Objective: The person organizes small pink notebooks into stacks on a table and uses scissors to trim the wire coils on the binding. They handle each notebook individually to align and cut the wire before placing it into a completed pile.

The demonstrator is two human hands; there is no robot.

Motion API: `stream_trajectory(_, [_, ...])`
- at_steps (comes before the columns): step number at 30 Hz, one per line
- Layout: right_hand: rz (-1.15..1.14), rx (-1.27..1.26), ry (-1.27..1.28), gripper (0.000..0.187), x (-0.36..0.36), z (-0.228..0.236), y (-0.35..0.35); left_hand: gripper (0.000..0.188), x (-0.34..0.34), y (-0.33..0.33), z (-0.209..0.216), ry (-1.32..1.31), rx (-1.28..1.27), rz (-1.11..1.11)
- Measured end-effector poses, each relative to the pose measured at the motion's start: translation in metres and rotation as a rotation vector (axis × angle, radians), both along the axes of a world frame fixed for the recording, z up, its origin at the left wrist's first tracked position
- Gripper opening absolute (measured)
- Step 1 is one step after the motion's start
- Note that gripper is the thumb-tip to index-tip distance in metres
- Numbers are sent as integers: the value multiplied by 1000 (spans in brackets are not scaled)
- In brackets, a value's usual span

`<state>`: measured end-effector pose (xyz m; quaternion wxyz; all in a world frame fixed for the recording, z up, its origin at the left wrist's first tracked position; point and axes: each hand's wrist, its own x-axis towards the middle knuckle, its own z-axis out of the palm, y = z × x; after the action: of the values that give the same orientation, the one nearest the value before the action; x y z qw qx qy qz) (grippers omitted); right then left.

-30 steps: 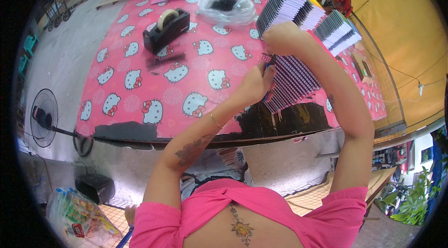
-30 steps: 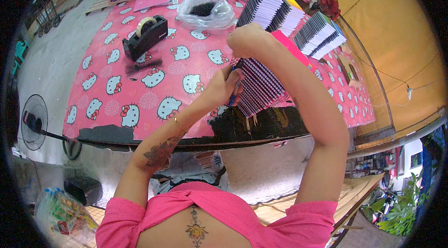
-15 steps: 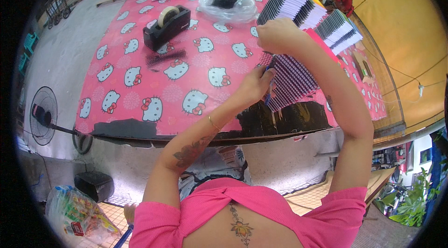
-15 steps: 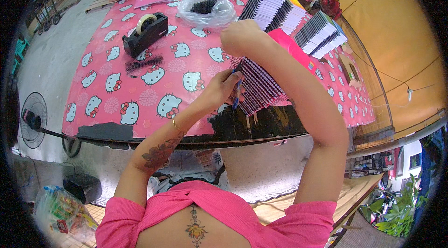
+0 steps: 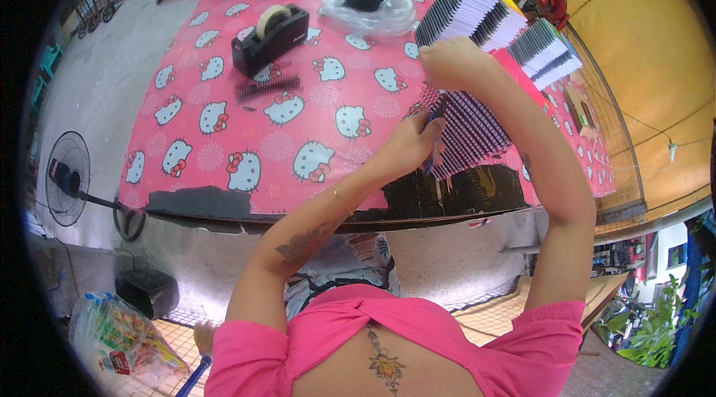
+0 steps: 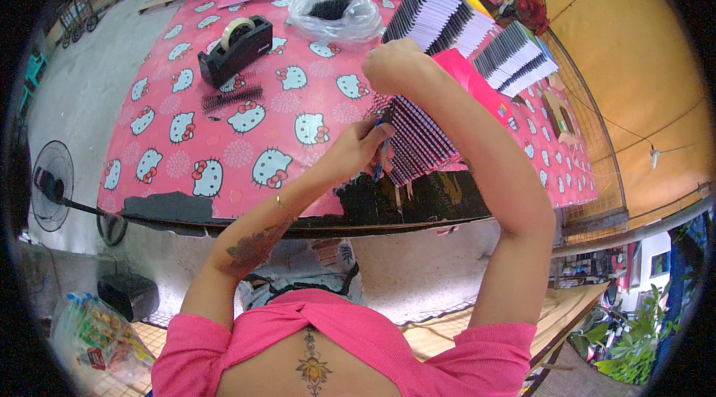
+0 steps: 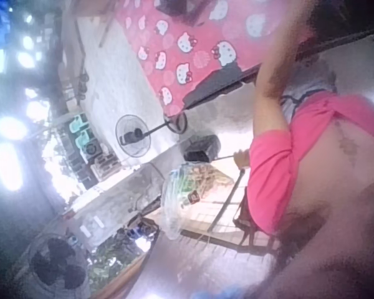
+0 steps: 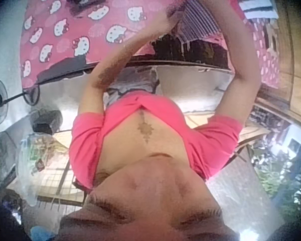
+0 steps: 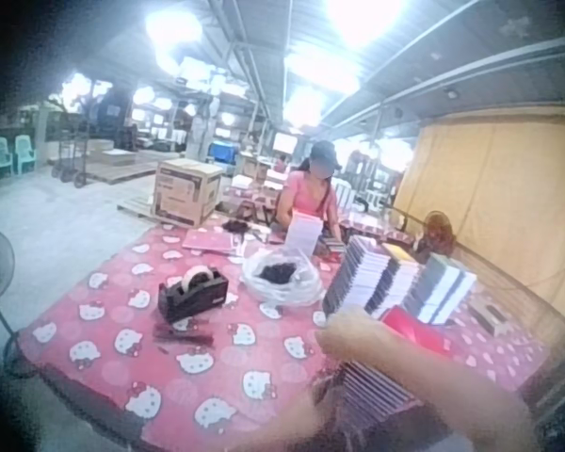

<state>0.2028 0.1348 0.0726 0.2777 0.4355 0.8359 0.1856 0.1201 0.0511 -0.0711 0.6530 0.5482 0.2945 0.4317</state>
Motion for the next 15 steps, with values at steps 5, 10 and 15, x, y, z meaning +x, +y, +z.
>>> stream_trajectory(5, [-43, -29, -27, 22, -16, 4, -8, 32, -2, -4, -3, -49, -77, 64])
stream_trajectory(10, [57, -44, 48, 21, 0, -6, 0, 32, 1, 5, -4, -5, -25, 53])
stream_trajectory(15, [12, -52, 51, 20, 1, -12, 4, 31, -2, -1, -12, 19, -51, 16])
